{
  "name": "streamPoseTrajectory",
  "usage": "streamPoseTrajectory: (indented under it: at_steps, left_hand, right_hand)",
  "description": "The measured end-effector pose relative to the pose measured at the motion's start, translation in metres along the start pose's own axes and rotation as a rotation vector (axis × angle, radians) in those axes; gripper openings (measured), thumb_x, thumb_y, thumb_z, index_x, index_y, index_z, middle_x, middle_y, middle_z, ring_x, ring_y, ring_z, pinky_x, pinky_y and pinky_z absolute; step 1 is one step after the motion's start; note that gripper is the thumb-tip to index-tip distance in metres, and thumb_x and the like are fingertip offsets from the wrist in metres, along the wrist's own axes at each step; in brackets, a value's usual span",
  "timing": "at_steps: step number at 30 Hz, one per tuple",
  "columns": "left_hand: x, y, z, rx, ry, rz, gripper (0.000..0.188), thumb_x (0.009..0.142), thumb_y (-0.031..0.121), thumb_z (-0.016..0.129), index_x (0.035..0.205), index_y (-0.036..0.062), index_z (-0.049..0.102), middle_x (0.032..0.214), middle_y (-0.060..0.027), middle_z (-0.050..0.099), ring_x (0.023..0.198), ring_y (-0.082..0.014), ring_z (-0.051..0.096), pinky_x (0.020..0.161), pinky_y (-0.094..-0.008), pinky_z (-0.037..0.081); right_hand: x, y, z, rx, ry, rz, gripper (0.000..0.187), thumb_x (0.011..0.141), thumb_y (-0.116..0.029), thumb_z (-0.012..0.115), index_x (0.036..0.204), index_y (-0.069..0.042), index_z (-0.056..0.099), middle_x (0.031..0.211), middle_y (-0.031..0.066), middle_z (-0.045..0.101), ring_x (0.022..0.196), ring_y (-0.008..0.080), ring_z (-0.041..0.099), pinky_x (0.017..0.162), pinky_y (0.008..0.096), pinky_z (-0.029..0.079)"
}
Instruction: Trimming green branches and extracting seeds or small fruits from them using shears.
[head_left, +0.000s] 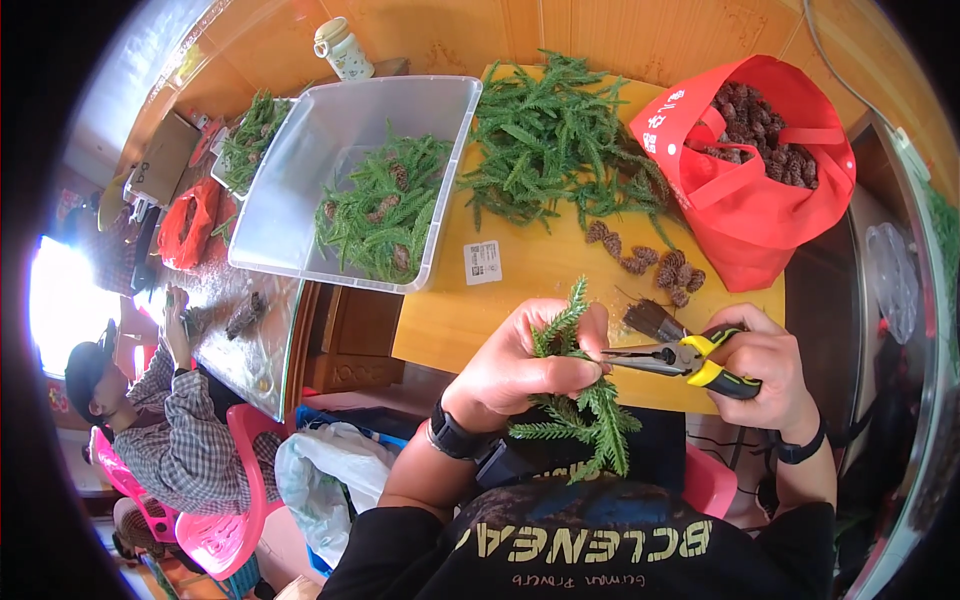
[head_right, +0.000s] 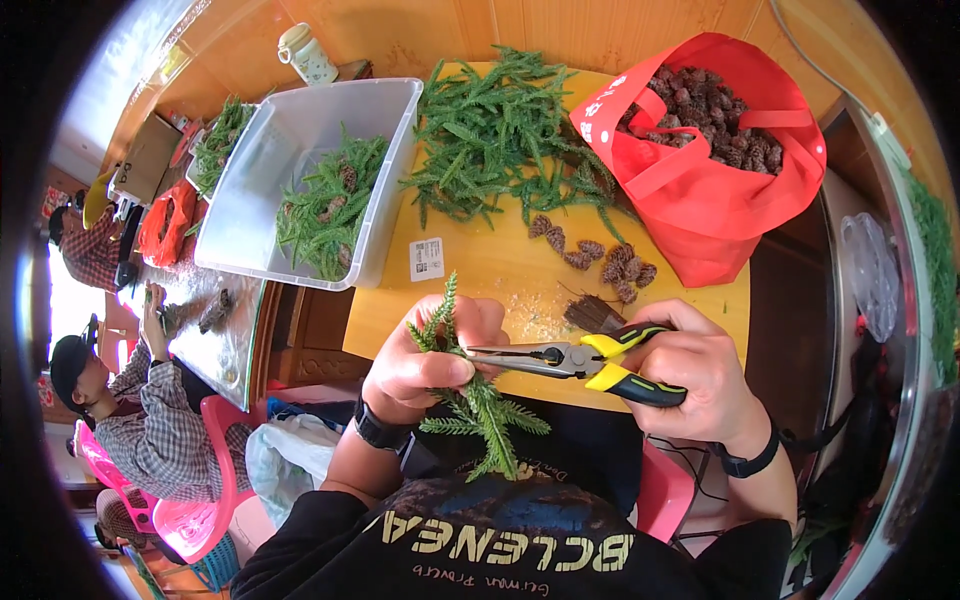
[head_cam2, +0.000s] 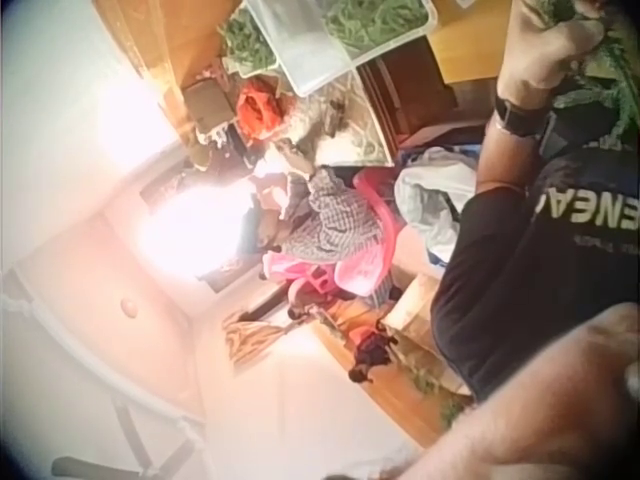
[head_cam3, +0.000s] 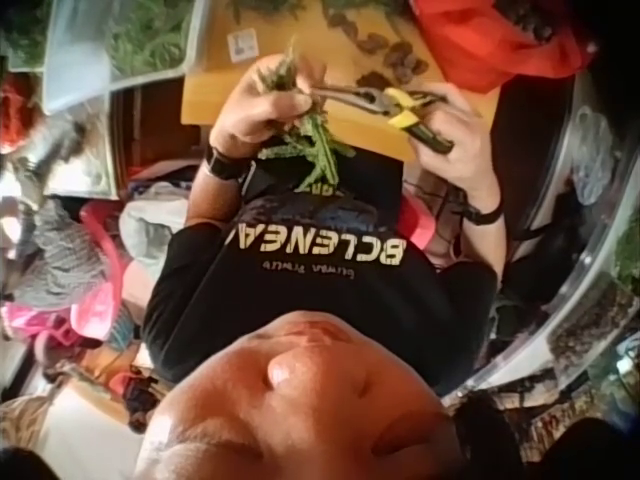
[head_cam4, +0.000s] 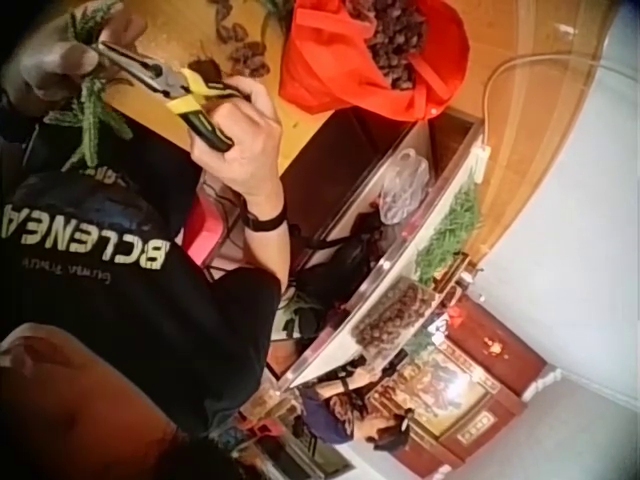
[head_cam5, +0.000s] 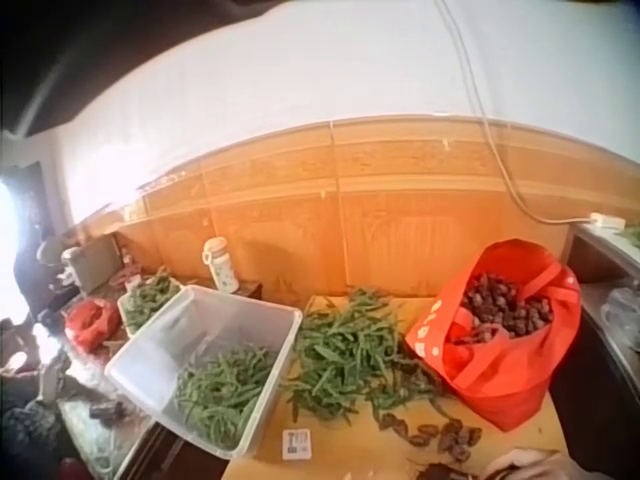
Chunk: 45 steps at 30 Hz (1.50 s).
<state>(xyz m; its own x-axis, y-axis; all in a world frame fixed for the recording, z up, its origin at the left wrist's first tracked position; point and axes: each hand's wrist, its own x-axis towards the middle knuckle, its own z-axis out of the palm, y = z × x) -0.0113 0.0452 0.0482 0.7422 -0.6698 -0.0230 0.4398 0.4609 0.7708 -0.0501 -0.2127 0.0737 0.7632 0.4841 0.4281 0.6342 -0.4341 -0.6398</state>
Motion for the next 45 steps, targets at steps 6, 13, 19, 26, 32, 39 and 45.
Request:
streamPoseTrajectory:
  at_steps: [6,13,19,26,32,39,45]
  left_hand:
    - [0.003,0.003,0.004,0.802,0.265,0.459,0.013,0.063,-0.003,0.067,0.070,0.0015,0.057,0.068,-0.0053,0.053,0.061,-0.0135,0.050,0.055,-0.0244,0.038]
    - [0.005,0.003,0.010,1.021,0.369,0.689,0.016,0.059,-0.008,0.066,0.070,0.0010,0.059,0.065,-0.0044,0.053,0.059,-0.0152,0.050,0.055,-0.0257,0.038]
    - [0.002,0.003,0.001,0.452,0.192,0.380,0.005,0.073,-0.001,0.064,0.074,0.0003,0.060,0.070,-0.0023,0.052,0.059,-0.0090,0.047,0.055,-0.0225,0.037]
    - [-0.002,0.003,-0.001,-0.030,0.064,0.059,0.012,0.072,0.009,0.061,0.070,0.0030,0.051,0.068,-0.0044,0.044,0.060,-0.0138,0.043,0.053,-0.0258,0.031]
    - [-0.002,-0.002,0.000,-0.117,-0.003,-0.035,0.015,0.069,0.013,0.063,0.069,0.0026,0.052,0.068,-0.0058,0.045,0.060,-0.0163,0.044,0.052,-0.0278,0.033]
    - [-0.003,-0.002,0.002,-0.115,-0.006,-0.095,0.014,0.065,0.013,0.062,0.067,0.0023,0.053,0.066,-0.0058,0.044,0.060,-0.0170,0.044,0.051,-0.0279,0.032]
    - [-0.002,-0.001,0.010,-0.131,0.022,-0.072,0.016,0.064,0.015,0.063,0.064,0.0036,0.051,0.063,-0.0057,0.044,0.058,-0.0168,0.043,0.049,-0.0270,0.031]
  right_hand:
    - [-0.003,-0.011,0.000,-0.080,0.031,0.115,0.019,0.056,-0.002,0.065,0.059,-0.005,0.046,0.058,0.0091,0.055,0.062,0.0302,0.058,0.057,0.0331,0.048]
    - [-0.007,-0.026,-0.003,0.057,-0.079,0.334,0.023,0.063,-0.012,0.063,0.059,-0.003,0.043,0.072,0.0142,0.061,0.076,0.0325,0.060,0.072,0.0363,0.047]
    - [-0.002,-0.011,-0.003,0.104,-0.080,0.192,0.024,0.061,-0.013,0.063,0.061,-0.004,0.041,0.079,0.0148,0.062,0.096,0.0421,0.055,0.079,0.0431,0.045]
    - [0.000,-0.001,-0.001,0.101,-0.111,0.123,0.023,0.057,-0.010,0.064,0.061,-0.005,0.041,0.080,0.0147,0.062,0.097,0.0429,0.055,0.081,0.0455,0.044]
    - [0.006,0.000,-0.005,0.089,-0.127,0.068,0.020,0.056,-0.005,0.067,0.061,-0.005,0.048,0.083,0.0133,0.063,0.102,0.0401,0.054,0.084,0.0437,0.044]
    - [0.008,0.003,-0.004,0.085,-0.133,0.042,0.019,0.056,-0.004,0.067,0.061,-0.005,0.048,0.081,0.0124,0.061,0.103,0.0399,0.053,0.081,0.0420,0.045]
    - [0.008,0.005,-0.005,0.097,-0.149,0.005,0.020,0.057,-0.003,0.067,0.060,-0.005,0.048,0.081,0.0120,0.061,0.102,0.0401,0.053,0.079,0.0418,0.045]
